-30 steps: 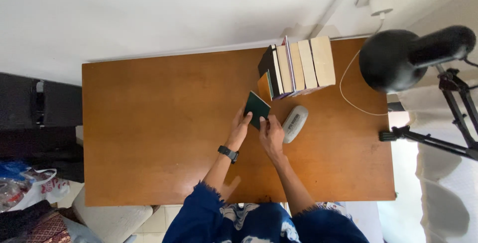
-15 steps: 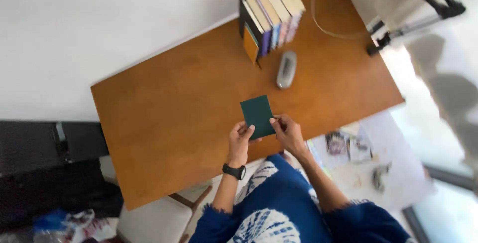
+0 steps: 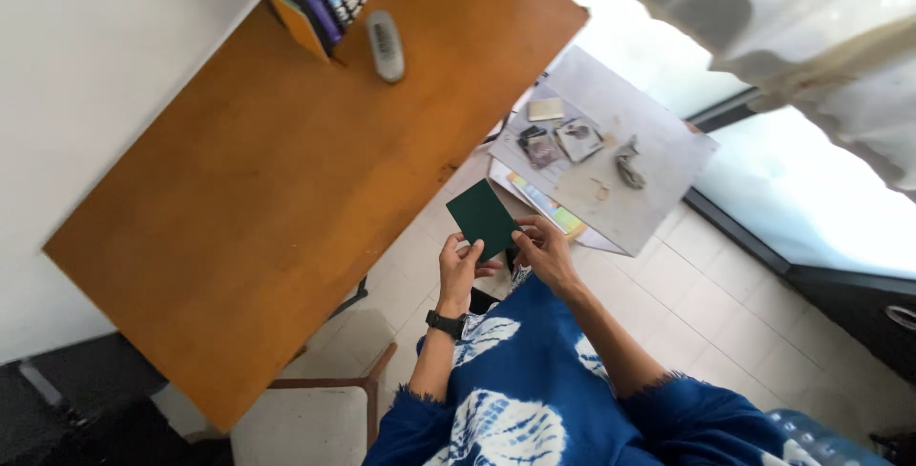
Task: Organizing various items on a desk including books and greeting cards, followed by cleaning a desk lamp with a cloth.
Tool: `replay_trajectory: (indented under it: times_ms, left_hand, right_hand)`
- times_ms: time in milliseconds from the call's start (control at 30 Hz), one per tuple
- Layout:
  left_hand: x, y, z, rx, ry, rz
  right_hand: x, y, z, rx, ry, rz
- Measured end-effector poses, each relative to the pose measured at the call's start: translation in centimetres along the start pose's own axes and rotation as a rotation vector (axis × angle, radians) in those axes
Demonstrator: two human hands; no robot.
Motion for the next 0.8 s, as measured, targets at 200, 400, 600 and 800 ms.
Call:
replay_trajectory:
  times_ms: [200, 400, 600, 800]
  left_hand:
    - [6.2, -4.5, 1.6, -0.101, -0.089, -0.077]
    - [10.9, -9.9, -0.3, -0.157, -0.095, -0.227]
    - [15.2, -13.0, -3.3, -0.201, 0.051, -0.277]
    - [17.0, -16.1, -6.7, -0.191, 0.197, -0.261]
  right_hand:
    - [-6.9, 1.5, 2.6, 0.132, 0.052, -0.088]
    - [-15.8, 4.4, -0.3, 0.133, 0.097, -0.149]
    - [-26.0, 7.8, -8.4, 0.276, 0.172, -0.153]
    - [-31.7, 14.7, -21.5, 0.356, 0.269, -0.143]
Point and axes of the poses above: each hand's wrist, its own z-axis away from the middle knuckle, its own x-axis out of the palm, y = z × x, the point moved 8 cm from there along -z, towards the middle knuckle, and after that the axes turned 10 degrees about x, right-handed, at the moved point
